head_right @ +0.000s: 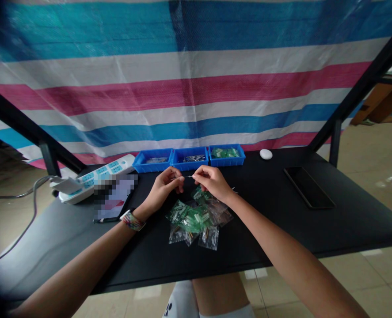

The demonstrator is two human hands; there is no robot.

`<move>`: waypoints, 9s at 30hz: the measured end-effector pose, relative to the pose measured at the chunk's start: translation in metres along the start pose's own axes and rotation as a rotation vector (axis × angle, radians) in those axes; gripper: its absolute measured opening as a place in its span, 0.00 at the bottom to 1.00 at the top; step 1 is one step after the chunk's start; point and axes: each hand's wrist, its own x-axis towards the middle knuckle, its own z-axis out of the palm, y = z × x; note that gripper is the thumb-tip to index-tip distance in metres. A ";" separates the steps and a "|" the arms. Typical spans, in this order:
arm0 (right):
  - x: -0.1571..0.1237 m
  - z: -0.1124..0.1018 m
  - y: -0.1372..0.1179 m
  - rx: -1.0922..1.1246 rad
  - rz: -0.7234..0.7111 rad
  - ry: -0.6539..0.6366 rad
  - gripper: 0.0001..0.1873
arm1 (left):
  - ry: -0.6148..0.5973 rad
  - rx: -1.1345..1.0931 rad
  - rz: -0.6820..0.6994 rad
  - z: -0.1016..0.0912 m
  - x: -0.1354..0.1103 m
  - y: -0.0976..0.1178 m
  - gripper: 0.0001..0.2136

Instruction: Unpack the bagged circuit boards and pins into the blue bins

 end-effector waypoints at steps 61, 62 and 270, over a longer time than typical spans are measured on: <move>0.017 -0.014 0.007 -0.163 -0.126 0.325 0.21 | 0.016 -0.010 0.021 -0.006 0.003 -0.004 0.13; 0.017 -0.016 0.007 -0.196 -0.132 0.333 0.19 | 0.015 -0.009 0.021 -0.006 0.002 -0.004 0.13; 0.003 -0.023 -0.012 -0.097 -0.091 -0.160 0.05 | -0.100 -0.001 -0.041 -0.002 0.002 -0.007 0.10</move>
